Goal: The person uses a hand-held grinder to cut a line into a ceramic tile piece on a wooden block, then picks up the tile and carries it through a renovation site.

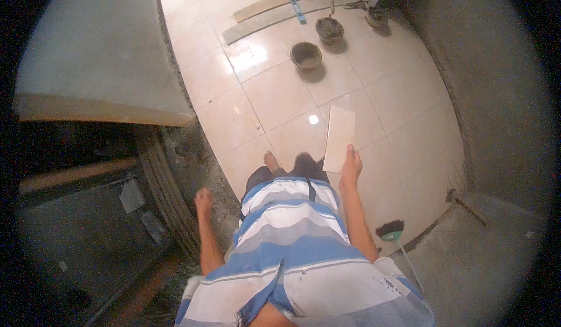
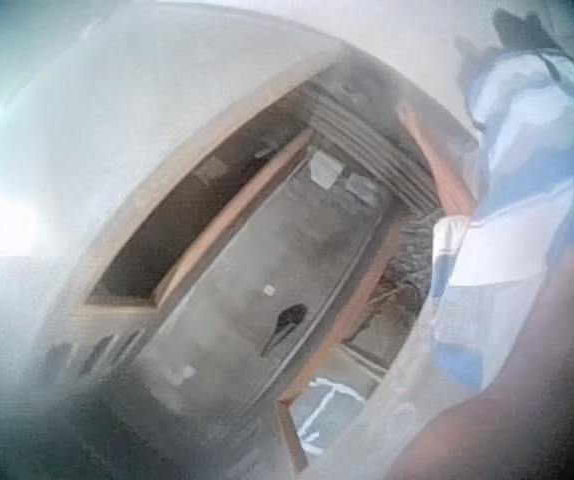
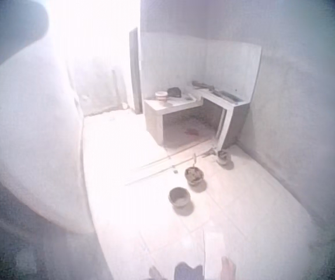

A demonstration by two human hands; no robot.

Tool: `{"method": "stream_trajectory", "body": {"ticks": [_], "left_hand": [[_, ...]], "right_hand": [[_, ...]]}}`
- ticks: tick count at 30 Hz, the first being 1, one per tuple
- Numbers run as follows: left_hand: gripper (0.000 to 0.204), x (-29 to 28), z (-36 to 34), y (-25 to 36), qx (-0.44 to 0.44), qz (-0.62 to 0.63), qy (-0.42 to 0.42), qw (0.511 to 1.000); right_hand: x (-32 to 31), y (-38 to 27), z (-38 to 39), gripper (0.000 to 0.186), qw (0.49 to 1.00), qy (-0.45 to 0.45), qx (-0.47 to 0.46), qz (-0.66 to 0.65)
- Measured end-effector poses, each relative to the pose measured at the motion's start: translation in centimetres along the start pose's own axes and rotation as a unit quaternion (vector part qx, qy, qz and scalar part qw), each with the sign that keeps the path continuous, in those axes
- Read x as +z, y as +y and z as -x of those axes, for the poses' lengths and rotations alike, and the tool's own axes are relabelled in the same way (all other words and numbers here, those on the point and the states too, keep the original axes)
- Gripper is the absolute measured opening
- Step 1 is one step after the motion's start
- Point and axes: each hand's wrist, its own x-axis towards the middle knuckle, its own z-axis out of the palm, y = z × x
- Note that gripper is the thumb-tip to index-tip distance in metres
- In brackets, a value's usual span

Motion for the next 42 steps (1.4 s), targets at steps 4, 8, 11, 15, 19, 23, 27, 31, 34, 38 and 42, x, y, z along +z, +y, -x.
{"method": "stream_trajectory", "body": {"ticks": [4,8,11,15,19,23,27,31,34,38,42], "left_hand": [[0.033,4.0,-18.5,22.2,0.04,0.087,0.005,0.995],[0.047,13.9,-25.1,40.8,0.146,0.104,-0.146,0.973],[0.053,24.1,-25.4,48.7,0.178,0.104,-0.258,0.944],[0.072,31.6,-23.5,55.4,0.034,0.202,-0.396,0.895],[0.067,32.9,-26.1,57.9,-0.059,0.229,-0.283,0.929],[0.059,31.7,-34.4,64.7,0.0,0.422,-0.163,0.892],[0.058,30.0,-39.5,74.8,0.062,0.533,-0.148,0.831],[0.073,31.3,-47.1,78.9,0.058,0.626,-0.317,0.71],[0.07,34.5,-53.6,83.0,-0.015,0.636,-0.336,0.694],[0.059,40.1,-59.7,90.4,-0.083,0.597,-0.36,0.712],[0.065,44.2,-64.6,97.4,-0.099,0.527,-0.399,0.744]], "right_hand": [[5.3,-2.5,-2.1,0.049,0.999,0.035,-0.003,-0.005],[10.7,-9.0,-5.4,0.048,0.996,0.034,-0.028,0.074],[16.8,-12.7,-11.6,0.047,0.993,-0.014,-0.073,0.09],[29.1,-21.7,-17.9,0.045,0.978,-0.169,-0.086,0.09],[40.2,-27.4,-22.1,0.045,0.935,-0.345,-0.064,0.053],[50.0,-34.5,-22.2,0.046,0.883,-0.437,-0.094,0.14],[57.9,-38.6,-23.9,0.055,0.872,-0.467,-0.1,0.111],[63.3,-42.3,-27.7,0.053,0.869,-0.487,-0.049,0.069],[67.5,-43.6,-32.1,0.054,0.876,-0.475,-0.007,0.083],[70.5,-47.5,-37.3,0.045,0.908,-0.4,0.123,-0.016],[70.7,-49.3,-40.7,0.042,0.903,-0.372,0.18,-0.12]]}}
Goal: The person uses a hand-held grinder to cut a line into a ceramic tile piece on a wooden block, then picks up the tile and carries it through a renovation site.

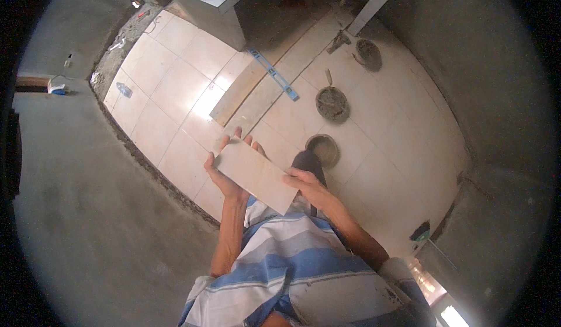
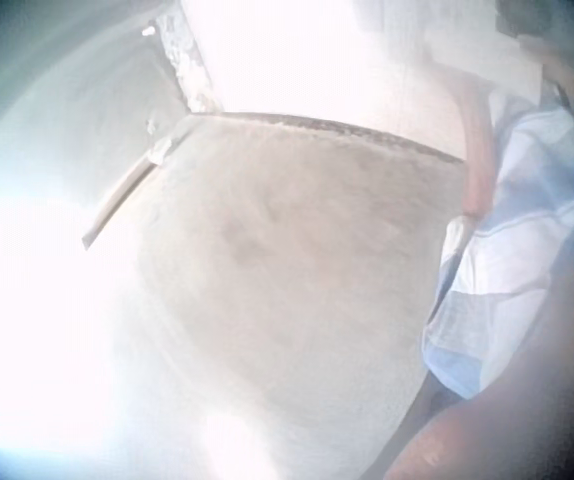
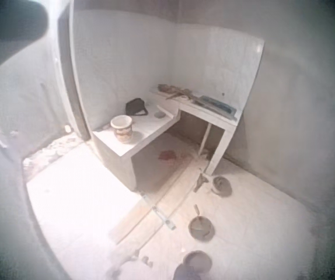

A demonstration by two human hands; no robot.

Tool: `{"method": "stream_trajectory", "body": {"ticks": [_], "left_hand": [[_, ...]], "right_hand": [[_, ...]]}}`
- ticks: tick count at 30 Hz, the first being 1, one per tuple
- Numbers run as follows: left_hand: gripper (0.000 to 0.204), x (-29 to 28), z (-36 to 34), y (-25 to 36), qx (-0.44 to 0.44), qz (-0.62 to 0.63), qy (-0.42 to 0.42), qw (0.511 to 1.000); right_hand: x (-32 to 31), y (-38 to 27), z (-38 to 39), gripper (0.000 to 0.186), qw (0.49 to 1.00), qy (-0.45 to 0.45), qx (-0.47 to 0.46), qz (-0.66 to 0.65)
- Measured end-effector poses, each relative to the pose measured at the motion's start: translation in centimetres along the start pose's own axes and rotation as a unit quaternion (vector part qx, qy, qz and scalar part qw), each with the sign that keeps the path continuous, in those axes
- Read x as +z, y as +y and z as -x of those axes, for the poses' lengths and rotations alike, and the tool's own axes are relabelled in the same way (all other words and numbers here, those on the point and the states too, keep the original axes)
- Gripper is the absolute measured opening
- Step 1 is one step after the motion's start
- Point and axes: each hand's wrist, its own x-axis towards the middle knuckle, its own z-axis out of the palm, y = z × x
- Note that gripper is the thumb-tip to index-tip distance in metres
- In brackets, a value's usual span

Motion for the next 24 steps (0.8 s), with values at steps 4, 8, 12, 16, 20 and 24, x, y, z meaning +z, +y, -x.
{"method": "stream_trajectory", "body": {"ticks": [4,8,12,16,20,24], "left_hand": [[0.075,2.5,-5.8,1.0,-0.076,-0.075,-0.06,0.993],[0.065,7.5,-12.0,0.2,-0.213,-0.206,-0.078,0.952],[0.062,10.7,-17.4,-2.4,-0.282,-0.275,-0.111,0.912],[0.058,12.6,-24.1,-5.4,-0.291,-0.289,-0.127,0.903],[0.058,17.4,-27.7,-7.5,-0.286,-0.261,-0.147,0.91],[0.056,19.5,-29.2,-8.5,-0.286,-0.226,-0.146,0.92]], "right_hand": [[0.2,-2.6,-0.5,0.042,0.993,0.07,-0.01,-0.093],[-1.5,-5.0,-0.3,0.041,0.972,0.201,-0.071,-0.099],[-5.4,-9.2,-0.9,0.042,0.96,0.264,-0.09,-0.038],[-9.8,-13.7,-3.9,0.043,0.945,0.298,-0.135,-0.01],[-14.0,-19.3,-4.5,0.043,0.936,0.319,-0.146,-0.036],[-19.3,-25.1,-4.5,0.041,0.93,0.322,-0.173,0.05]]}}
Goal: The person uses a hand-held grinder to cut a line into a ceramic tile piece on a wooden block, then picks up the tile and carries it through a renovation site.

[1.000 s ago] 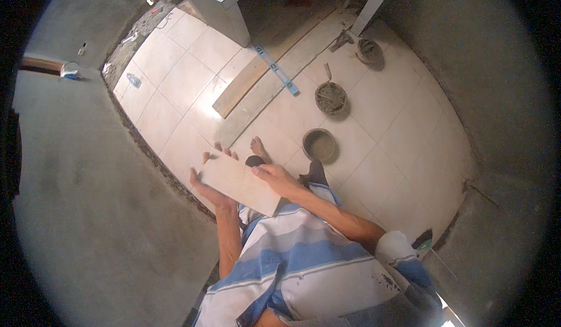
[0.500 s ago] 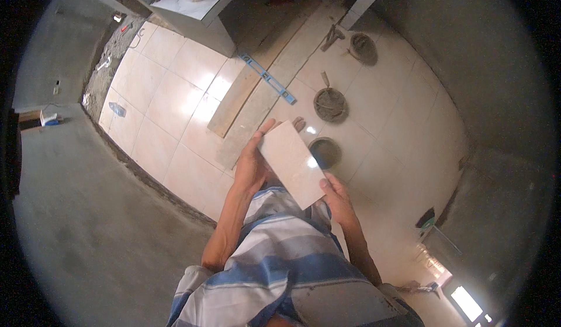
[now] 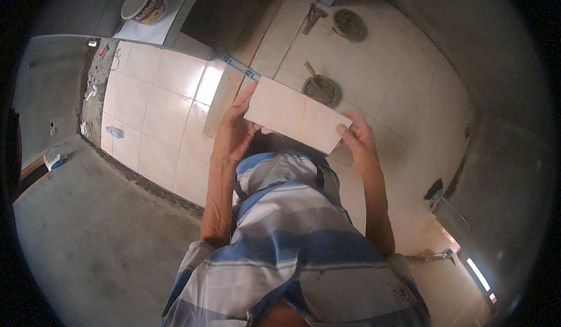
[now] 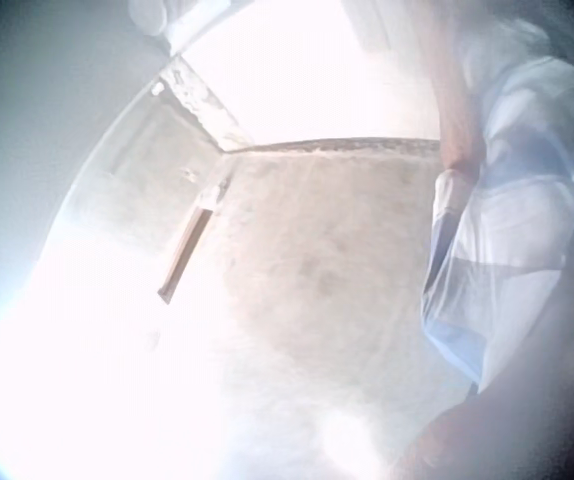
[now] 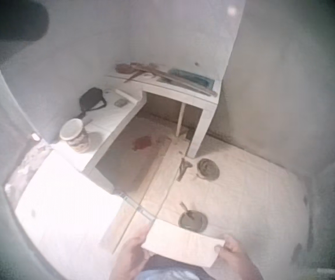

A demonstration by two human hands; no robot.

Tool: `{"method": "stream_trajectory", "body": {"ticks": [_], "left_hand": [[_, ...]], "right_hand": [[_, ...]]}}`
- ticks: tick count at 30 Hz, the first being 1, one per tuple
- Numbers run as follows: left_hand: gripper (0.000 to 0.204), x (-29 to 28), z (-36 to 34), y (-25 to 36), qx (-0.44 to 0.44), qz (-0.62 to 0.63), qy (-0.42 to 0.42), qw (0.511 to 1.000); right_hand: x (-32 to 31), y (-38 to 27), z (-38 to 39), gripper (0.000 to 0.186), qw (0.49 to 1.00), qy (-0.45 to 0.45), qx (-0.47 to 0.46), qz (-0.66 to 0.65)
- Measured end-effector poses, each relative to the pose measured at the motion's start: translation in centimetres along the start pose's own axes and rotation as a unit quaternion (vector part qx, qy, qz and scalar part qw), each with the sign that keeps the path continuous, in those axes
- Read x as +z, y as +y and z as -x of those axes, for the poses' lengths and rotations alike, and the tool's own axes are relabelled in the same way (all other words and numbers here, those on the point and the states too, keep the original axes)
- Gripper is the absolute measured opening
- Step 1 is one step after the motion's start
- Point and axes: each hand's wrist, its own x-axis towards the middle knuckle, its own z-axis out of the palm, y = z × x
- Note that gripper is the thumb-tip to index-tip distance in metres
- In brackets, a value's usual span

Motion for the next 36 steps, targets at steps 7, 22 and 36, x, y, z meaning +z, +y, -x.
{"method": "stream_trajectory", "body": {"ticks": [7,22,36], "left_hand": [[0.048,2.3,-1.8,-0.6,0.051,-0.161,0.026,0.985],[0.053,5.9,-10.6,-1.9,0.031,-0.178,-0.031,0.983],[0.046,9.0,-32.1,6.6,0.03,-0.301,-0.05,0.952]], "right_hand": [[-1.8,-5.6,-5.8,0.042,0.997,0.055,-0.051,-0.014],[-7.0,-4.4,-13.2,0.039,0.971,0.174,-0.113,-0.119],[0.9,-2.2,-16.2,0.064,0.943,0.069,-0.012,-0.325]]}}
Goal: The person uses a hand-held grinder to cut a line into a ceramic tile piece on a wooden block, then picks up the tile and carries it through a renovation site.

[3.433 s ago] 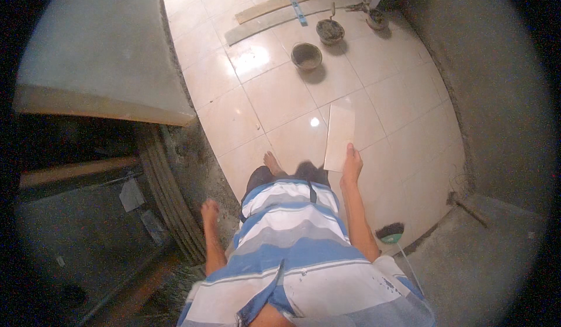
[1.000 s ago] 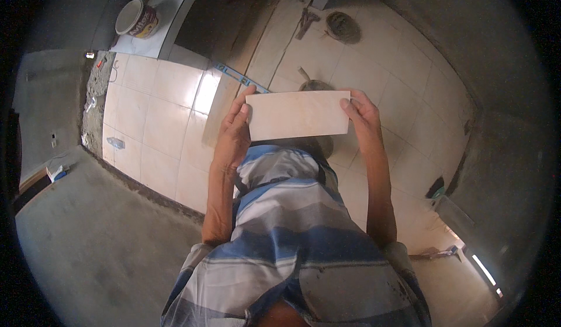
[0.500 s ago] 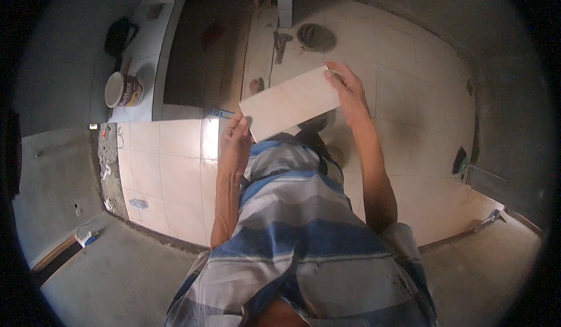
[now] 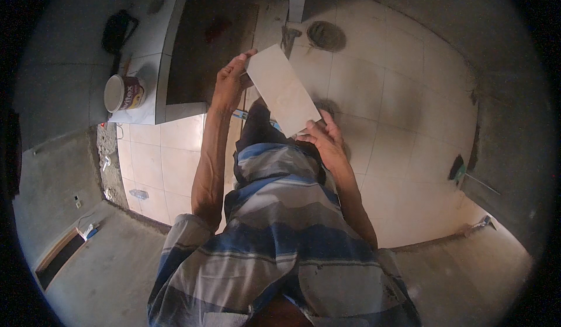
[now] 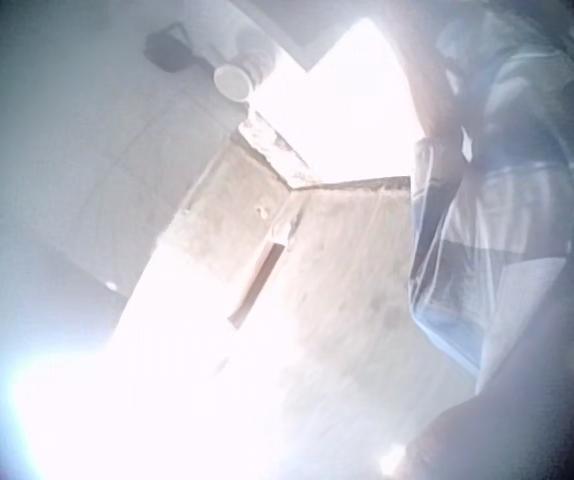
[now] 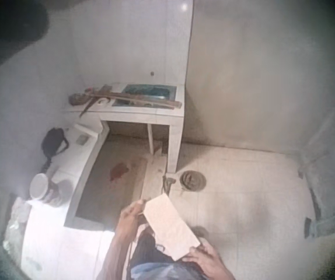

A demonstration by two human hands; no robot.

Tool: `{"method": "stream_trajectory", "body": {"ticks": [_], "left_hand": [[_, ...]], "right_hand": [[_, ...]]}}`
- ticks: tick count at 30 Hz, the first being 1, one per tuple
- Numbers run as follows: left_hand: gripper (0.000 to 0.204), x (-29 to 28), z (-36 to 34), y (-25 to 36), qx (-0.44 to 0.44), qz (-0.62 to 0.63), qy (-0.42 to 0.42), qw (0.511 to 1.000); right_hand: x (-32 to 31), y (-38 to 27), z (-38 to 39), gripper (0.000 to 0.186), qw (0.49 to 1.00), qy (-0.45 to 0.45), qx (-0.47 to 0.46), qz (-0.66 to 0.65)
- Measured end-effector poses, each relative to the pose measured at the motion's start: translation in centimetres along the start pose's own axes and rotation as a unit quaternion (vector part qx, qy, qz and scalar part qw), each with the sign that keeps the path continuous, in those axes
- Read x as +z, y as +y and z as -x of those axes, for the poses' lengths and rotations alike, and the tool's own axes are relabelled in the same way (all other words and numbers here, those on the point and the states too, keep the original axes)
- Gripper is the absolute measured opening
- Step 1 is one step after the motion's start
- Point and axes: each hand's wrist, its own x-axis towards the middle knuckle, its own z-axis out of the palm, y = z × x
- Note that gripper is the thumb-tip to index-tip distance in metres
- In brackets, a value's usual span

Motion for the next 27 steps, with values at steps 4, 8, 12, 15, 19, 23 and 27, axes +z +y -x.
{"method": "stream_trajectory", "body": {"ticks": [4,8,12,15,19,23,27], "left_hand": [[0.048,0.8,-2.5,1.7,-0.033,0.024,-0.019,0.999],[0.049,1.5,-4.7,1.8,-0.038,0.068,-0.037,0.996],[0.049,2.3,-6.5,0.7,-0.072,0.229,-0.045,0.97],[0.049,1.8,-7.9,-0.6,-0.071,0.254,-0.052,0.963],[0.047,1.5,-9.4,-2.2,-0.074,0.243,-0.034,0.967],[0.043,0.6,-10.6,-3.4,-0.049,0.231,0.0,0.972],[0.038,0.8,-10.6,-2.7,-0.035,0.253,-0.004,0.967]], "right_hand": [[1.5,-0.8,-1.1,0.068,1.0,-0.011,0.01,0.004],[1.8,-1.5,-3.5,0.068,0.997,-0.021,0.03,0.071],[2.1,-2.1,-5.2,0.069,0.991,-0.038,0.068,0.104],[3.0,-1.9,-6.5,0.069,0.986,-0.055,0.067,0.144],[4.8,-0.6,-8.1,0.073,0.985,-0.003,-0.017,0.173],[6.4,0.4,-9.0,0.085,0.979,0.041,-0.012,0.197],[7.5,1.5,-9.2,0.084,0.968,0.072,-0.092,0.223]]}}
